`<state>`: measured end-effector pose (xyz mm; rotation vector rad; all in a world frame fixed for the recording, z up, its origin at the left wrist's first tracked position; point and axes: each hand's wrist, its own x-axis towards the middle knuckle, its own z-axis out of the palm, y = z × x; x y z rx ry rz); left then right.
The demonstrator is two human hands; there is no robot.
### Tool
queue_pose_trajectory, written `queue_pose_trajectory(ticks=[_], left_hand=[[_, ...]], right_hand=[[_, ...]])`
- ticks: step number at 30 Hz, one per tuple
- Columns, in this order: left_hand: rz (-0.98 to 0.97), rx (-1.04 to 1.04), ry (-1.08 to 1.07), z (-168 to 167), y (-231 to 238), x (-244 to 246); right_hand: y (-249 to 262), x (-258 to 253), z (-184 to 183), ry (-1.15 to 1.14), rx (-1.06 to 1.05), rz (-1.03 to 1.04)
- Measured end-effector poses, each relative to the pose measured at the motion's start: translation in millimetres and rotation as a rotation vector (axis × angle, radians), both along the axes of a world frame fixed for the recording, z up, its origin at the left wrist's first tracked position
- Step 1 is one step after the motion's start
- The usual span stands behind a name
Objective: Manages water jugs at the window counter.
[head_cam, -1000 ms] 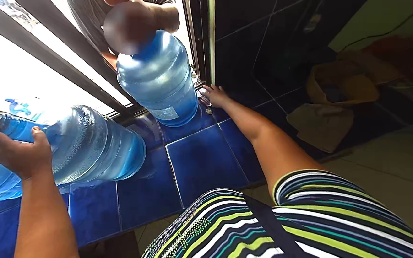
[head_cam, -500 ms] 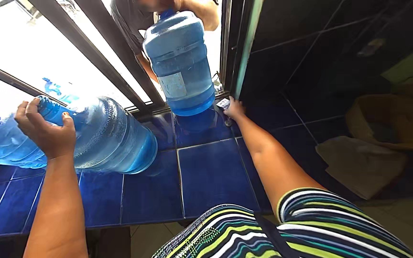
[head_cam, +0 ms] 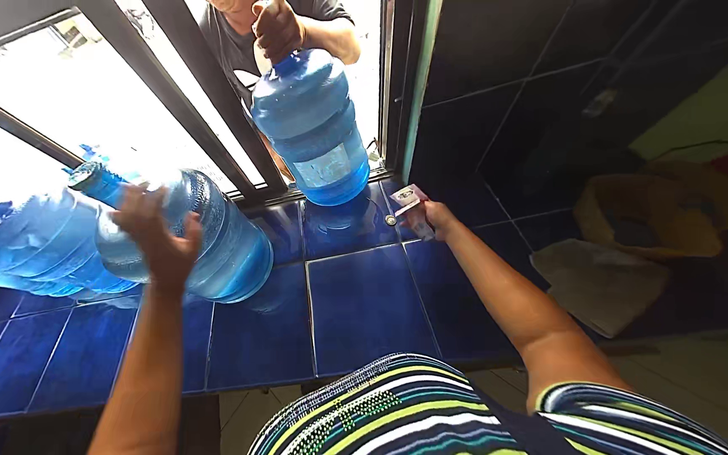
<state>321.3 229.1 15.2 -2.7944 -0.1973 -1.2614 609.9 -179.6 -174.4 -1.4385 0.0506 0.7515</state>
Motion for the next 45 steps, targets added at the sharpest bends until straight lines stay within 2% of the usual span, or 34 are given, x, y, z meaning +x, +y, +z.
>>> queue_pose_trajectory(ticks=[3, 6, 8, 10, 12, 16, 19, 21, 23, 25, 27, 30, 32, 36, 45], left_hand=[[-0.291, -0.406, 0.409, -82.2, -86.7, 5.3], [-0.347, -0.911, 0.848, -145.7, -152.6, 9.0], [-0.366, -1.239, 0.924, -171.7, -180.0, 6.2], [-0.384, -1.526, 0.896, -179.6, -200.7, 0.5], [-0.365, -1.752, 0.774, -181.0, -214.3, -5.0], [-0.249, -2.02, 0.362, -177.9, -224.4, -11.3], [-0.203, -2.214, 0.06, -170.1, -223.3, -19.8], [-0.144, -2.262, -0.152, -160.7, -222.4, -23.2], [-0.117, -2.227, -0.329, -147.9, -213.1, -24.6], [-0.115, -2.168, -0.411, -137.3, -190.8, -31.7], [-0.1, -2.109, -0.414, -132.7, -168.2, -50.3], [-0.017, -2.098, -0.399, -135.9, -148.6, -88.1], [0.083, -2.102, -0.433, -137.4, -145.3, -107.1], [0.14, -2.138, -0.516, -142.0, -146.3, -129.0], [0.19, -2.15, -0.458, -140.1, -147.8, -156.9]], right_hand=[[-11.3, -41.5, -11.4, 0.213, 0.159, 0.041], [-1.3, -91.0, -16.5, 0.357, 0.233, 0.056], [10.8, -125.1, -20.6, 0.422, 0.287, 0.15], [25.9, -157.2, -24.2, 0.481, 0.371, 0.282], [41.8, -186.3, -26.4, 0.527, 0.43, 0.401], [60.9, -220.5, -15.3, 0.522, 0.341, 0.588], [62.5, -214.0, -11.1, 0.439, 0.36, 0.776], [62.5, -198.3, -7.7, 0.314, 0.334, 0.931], [59.8, -177.5, -0.1, 0.149, 0.193, 1.061], [54.6, -147.1, 7.5, -0.071, 0.037, 1.043], [45.4, -102.3, 1.8, -0.271, -0.135, 0.823], [21.2, -34.8, -41.5, -0.436, -0.39, 0.326], [6.3, -6.0, -54.2, -0.471, -0.577, 0.184], [7.3, 15.2, -77.1, -0.586, -0.774, 0.318], [59.5, 34.0, -71.2, -0.659, -0.945, 0.437]])
